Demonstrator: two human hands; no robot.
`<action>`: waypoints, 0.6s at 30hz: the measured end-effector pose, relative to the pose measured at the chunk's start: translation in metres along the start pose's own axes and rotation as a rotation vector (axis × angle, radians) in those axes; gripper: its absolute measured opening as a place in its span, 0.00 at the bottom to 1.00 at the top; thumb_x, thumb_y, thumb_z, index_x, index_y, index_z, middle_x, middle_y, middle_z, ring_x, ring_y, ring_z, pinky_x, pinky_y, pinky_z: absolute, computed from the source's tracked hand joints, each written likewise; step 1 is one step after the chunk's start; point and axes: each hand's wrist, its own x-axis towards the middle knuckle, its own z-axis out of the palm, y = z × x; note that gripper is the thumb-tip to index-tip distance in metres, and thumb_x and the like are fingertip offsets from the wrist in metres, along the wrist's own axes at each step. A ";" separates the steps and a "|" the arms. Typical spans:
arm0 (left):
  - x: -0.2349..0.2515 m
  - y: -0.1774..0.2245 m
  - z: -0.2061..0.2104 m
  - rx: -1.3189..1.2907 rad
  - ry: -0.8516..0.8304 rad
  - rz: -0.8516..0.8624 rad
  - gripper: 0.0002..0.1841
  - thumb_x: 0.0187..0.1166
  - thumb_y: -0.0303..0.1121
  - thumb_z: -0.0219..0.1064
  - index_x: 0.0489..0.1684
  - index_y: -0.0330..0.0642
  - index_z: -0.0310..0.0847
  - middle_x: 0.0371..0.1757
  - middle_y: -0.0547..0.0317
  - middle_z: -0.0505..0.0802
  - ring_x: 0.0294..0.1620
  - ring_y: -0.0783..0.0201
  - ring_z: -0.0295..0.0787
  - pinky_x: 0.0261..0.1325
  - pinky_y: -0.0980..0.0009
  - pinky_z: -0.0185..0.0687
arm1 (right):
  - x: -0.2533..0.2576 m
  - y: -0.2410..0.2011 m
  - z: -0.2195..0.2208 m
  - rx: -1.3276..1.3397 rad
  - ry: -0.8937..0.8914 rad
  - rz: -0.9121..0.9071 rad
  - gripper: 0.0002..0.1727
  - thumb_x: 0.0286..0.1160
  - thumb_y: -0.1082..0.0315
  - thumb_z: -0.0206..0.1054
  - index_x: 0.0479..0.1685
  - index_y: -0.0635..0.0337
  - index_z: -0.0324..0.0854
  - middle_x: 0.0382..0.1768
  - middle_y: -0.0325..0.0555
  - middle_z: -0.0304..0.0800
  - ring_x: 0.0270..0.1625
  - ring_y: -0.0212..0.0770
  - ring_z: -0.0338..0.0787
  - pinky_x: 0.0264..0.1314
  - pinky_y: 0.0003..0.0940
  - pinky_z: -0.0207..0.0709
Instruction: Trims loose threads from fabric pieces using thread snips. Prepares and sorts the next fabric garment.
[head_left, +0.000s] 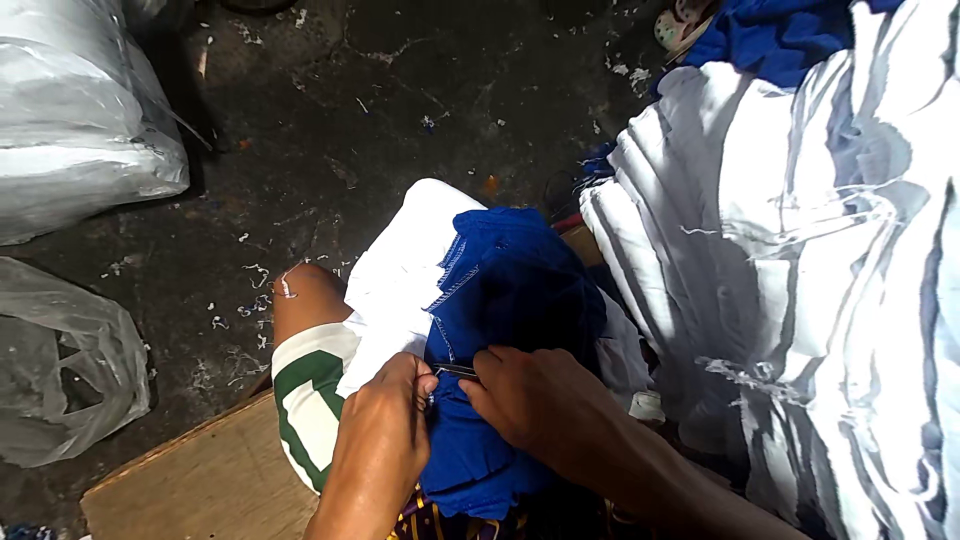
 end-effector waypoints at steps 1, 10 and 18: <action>0.000 0.000 -0.001 0.000 -0.003 0.001 0.11 0.80 0.39 0.55 0.32 0.50 0.81 0.22 0.70 0.82 0.24 0.72 0.83 0.26 0.71 0.79 | 0.002 -0.001 0.000 0.003 0.001 0.010 0.19 0.80 0.51 0.61 0.29 0.54 0.83 0.17 0.40 0.79 0.18 0.41 0.85 0.16 0.37 0.74; -0.005 0.001 0.001 -0.009 0.019 0.011 0.12 0.82 0.39 0.54 0.32 0.49 0.81 0.24 0.70 0.82 0.24 0.72 0.82 0.27 0.71 0.78 | 0.004 -0.005 0.000 -0.084 -0.014 -0.008 0.22 0.84 0.46 0.58 0.31 0.52 0.83 0.12 0.38 0.76 0.16 0.42 0.84 0.16 0.37 0.73; -0.002 -0.041 -0.027 -0.434 0.032 0.115 0.17 0.91 0.47 0.52 0.39 0.53 0.84 0.39 0.72 0.93 0.41 0.76 0.92 0.47 0.73 0.91 | -0.002 0.009 0.010 0.097 0.132 -0.011 0.27 0.85 0.42 0.52 0.24 0.51 0.80 0.09 0.35 0.68 0.13 0.37 0.78 0.14 0.35 0.66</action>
